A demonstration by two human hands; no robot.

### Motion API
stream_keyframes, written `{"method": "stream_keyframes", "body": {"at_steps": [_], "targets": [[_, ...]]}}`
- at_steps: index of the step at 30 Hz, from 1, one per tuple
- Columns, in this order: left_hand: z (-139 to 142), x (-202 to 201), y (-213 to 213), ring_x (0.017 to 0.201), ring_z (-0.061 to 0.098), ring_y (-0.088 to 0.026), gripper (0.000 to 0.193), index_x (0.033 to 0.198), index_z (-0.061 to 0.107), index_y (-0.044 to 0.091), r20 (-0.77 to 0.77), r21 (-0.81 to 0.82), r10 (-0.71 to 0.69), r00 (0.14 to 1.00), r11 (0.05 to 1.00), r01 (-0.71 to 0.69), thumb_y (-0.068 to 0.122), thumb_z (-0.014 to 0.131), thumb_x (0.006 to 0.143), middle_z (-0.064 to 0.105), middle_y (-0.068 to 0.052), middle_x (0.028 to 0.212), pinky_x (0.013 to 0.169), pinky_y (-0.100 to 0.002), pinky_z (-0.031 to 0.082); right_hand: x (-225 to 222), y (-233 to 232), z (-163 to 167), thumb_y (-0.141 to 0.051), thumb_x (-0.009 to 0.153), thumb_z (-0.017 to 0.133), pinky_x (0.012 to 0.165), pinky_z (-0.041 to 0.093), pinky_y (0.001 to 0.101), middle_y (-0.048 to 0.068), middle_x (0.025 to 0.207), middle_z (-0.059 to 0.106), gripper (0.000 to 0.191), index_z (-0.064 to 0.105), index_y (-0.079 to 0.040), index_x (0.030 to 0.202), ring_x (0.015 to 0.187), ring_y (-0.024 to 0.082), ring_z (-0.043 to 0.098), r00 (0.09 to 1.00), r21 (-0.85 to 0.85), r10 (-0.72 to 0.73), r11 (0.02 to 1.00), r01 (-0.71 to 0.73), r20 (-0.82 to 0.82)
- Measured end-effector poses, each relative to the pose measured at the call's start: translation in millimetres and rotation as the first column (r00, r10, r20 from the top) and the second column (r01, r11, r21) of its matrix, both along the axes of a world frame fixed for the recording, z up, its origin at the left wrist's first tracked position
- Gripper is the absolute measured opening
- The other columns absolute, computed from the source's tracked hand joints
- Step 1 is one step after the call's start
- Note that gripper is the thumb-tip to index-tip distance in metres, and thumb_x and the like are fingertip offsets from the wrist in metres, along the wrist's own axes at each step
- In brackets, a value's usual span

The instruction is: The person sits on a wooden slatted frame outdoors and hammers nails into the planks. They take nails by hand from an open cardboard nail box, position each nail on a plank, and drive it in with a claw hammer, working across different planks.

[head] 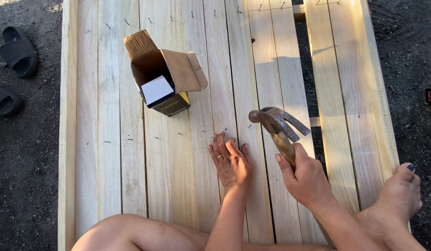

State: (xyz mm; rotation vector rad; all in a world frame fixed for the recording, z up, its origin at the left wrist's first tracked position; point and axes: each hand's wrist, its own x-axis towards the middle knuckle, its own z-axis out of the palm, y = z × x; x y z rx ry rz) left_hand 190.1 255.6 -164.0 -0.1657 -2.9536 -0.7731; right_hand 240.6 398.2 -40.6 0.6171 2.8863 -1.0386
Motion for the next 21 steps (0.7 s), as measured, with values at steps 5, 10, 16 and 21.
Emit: {"method": "stream_keyframes", "body": {"at_steps": [5,10,16,21], "targets": [[-2.7,-5.2,4.6,0.148,0.028,-0.038,0.036,0.124,0.047,0.005,-0.04,0.048,0.01,0.999,0.999,-0.008,0.026,0.057,0.097,0.036,-0.018,0.15,0.123,-0.057,0.016,-5.3,8.4,11.6,-0.031,0.098,0.064,0.054,0.049,0.0502,0.022,0.061,0.062,0.03,0.057,-0.001,0.098,0.061,0.045,0.066,0.999,0.057,0.025,0.998,-0.024,-0.022],[-12.2,-2.0,4.0,0.146,0.032,-0.039,0.027,0.119,0.049,0.004,-0.096,0.122,0.024,0.995,0.992,-0.012,0.02,0.054,0.098,0.037,-0.019,0.149,0.123,-0.056,0.019,-2.0,3.6,8.3,-0.03,0.099,0.062,0.056,0.049,0.0495,0.021,0.063,0.063,0.029,0.056,-0.002,0.099,0.061,0.044,0.066,0.985,0.075,0.045,0.997,-0.033,-0.164],[-16.8,-1.5,5.9,0.145,0.036,-0.037,0.013,0.111,0.05,0.005,-0.056,0.118,0.032,0.998,0.993,-0.025,0.011,0.051,0.099,0.04,-0.016,0.146,0.124,-0.054,0.023,-19.7,6.5,1.1,-0.036,0.098,0.062,0.062,0.051,0.0521,0.024,0.068,0.065,0.035,0.057,-0.001,0.1,0.069,0.045,0.068,0.995,0.063,-0.01,0.998,0.016,-0.097],[1.4,-4.6,1.6,0.139,0.037,-0.042,0.018,0.115,0.047,0.004,-0.129,0.19,0.022,0.991,0.982,0.003,0.008,0.053,0.099,0.039,-0.02,0.145,0.121,-0.054,0.029,-31.7,4.4,-13.2,-0.039,0.101,0.061,0.067,0.051,0.0552,0.025,0.075,0.068,0.039,0.058,0.0,0.099,0.076,0.048,0.068,0.982,0.077,-0.13,0.987,0.141,-0.135]]}}
